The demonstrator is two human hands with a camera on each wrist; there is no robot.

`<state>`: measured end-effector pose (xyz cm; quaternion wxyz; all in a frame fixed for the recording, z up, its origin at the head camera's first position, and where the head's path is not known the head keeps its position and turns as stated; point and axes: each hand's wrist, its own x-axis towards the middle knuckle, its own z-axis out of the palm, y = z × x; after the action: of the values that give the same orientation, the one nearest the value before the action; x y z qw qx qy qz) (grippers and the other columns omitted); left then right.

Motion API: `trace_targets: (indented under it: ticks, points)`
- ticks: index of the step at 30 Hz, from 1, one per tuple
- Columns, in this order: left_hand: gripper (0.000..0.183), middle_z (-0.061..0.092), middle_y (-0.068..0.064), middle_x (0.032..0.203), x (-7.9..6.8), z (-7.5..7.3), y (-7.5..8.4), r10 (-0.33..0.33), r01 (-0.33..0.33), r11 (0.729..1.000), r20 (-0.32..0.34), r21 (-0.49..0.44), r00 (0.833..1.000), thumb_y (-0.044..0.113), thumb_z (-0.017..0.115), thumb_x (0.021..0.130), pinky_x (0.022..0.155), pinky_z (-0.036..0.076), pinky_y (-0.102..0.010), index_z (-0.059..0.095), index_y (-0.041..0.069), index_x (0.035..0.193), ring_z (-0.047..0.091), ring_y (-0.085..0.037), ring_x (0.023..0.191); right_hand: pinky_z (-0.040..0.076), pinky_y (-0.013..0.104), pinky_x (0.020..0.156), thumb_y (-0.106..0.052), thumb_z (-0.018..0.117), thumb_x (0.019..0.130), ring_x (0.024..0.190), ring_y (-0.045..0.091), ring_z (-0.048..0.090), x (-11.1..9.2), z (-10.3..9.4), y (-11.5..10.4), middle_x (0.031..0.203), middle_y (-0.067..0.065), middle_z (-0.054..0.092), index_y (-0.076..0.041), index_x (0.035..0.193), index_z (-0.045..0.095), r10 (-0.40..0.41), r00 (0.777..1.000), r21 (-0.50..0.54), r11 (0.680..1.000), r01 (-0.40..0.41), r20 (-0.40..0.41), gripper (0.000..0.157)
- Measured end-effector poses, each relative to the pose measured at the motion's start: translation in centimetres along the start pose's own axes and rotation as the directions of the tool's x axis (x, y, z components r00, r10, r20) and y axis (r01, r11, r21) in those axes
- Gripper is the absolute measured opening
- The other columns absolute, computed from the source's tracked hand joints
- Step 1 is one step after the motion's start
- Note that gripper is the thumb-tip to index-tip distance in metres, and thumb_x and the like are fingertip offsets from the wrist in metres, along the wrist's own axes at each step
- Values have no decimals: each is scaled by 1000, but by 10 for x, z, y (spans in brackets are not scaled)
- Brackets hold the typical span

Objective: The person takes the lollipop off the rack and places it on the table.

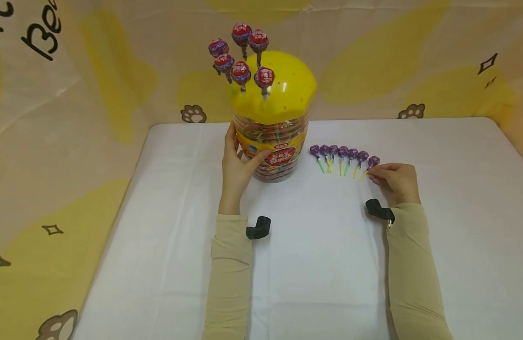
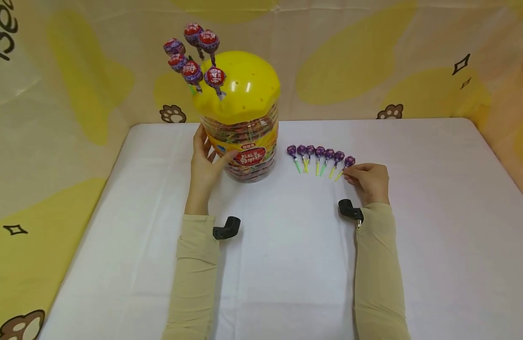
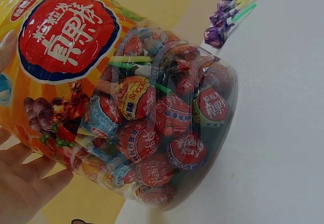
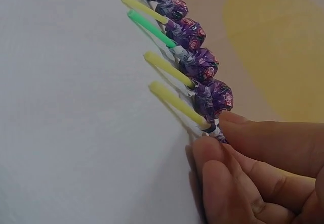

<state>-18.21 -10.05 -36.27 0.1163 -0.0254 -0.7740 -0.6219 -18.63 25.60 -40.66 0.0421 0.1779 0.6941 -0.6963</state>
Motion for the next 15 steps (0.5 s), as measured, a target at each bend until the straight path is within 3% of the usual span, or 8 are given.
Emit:
trace_targets:
  ticks: [8, 15]
  points:
    - [91, 21, -4, 154, 0, 0, 1, 2, -2, 1000, 3, -5, 1000, 22, 74, 83, 111, 26, -44, 15, 15, 151, 24, -25, 139, 55, 19, 61, 6, 64, 85, 61, 9, 67, -8, 3, -6, 67, -1, 68, -10, 70, 72, -45, 998, 107, 993, 50, -51, 24]
    - [91, 22, -5, 154, 0, -1, 2, 4, -4, 1000, 0, -2, 1000, 22, 74, 83, 111, 27, -45, 15, 14, 151, 24, -26, 139, 56, 23, 66, 9, 67, 82, 66, 14, 69, -17, 26, -27, 74, 6, 70, 2, 81, 72, -212, 975, 257, 941, 221, -59, 8]
